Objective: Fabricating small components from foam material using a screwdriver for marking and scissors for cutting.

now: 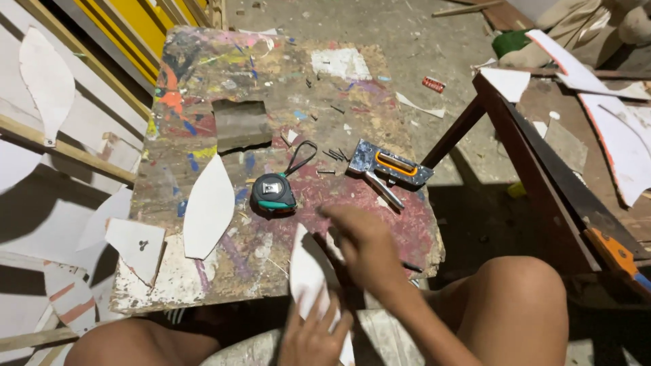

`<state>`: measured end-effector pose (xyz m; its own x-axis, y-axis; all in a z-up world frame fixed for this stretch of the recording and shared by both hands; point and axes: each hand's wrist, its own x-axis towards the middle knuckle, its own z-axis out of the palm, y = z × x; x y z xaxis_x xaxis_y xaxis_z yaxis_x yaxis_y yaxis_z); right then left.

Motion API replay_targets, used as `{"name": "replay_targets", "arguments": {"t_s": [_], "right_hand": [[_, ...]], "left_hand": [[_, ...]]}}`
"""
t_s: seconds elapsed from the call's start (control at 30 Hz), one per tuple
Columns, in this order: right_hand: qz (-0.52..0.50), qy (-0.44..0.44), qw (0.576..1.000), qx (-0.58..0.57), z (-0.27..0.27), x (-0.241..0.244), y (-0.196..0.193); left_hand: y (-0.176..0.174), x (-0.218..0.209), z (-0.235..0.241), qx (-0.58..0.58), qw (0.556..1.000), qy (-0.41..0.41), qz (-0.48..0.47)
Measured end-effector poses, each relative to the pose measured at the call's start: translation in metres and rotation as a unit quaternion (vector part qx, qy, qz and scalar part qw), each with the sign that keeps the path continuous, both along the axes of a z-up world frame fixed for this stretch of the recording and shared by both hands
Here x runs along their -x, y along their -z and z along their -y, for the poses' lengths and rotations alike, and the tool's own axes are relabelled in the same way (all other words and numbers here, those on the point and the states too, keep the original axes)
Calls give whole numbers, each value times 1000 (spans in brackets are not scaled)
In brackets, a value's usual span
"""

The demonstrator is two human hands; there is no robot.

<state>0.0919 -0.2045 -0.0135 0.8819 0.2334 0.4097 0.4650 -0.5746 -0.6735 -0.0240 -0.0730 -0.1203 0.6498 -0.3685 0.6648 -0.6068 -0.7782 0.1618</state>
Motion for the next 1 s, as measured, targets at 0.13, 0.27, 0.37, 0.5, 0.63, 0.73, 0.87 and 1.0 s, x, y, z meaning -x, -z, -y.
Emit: {"name": "replay_targets", "arguments": {"t_s": [0.13, 0.27, 0.37, 0.5, 0.63, 0.73, 0.87, 1.0], "right_hand": [[-32, 41, 998, -36, 15, 1, -10], [-106, 93, 990, 3, 20, 7, -9], [-131, 63, 989, 6, 10, 9, -16], [-129, -28, 991, -9, -7, 25, 1], [37, -156, 987, 13, -12, 45, -5], [67, -151, 986, 24, -11, 46, 1], [73, -153, 985, 30, -8, 50, 2], [92, -145, 985, 29, -8, 53, 3]], "left_hand": [[-24, -8, -21, -17, 993, -66, -97], [-76, -13, -36, 195, 963, 46, -179], [-86, -10, -40, 288, 918, 22, -272], [-72, -22, -57, 270, 949, 14, -161], [-78, -32, -72, 214, 970, -2, -114], [-86, -35, -72, 216, 971, -14, -101], [-91, -37, -72, 217, 971, -1, -97], [-81, -37, -62, 227, 968, -45, -99]]}}
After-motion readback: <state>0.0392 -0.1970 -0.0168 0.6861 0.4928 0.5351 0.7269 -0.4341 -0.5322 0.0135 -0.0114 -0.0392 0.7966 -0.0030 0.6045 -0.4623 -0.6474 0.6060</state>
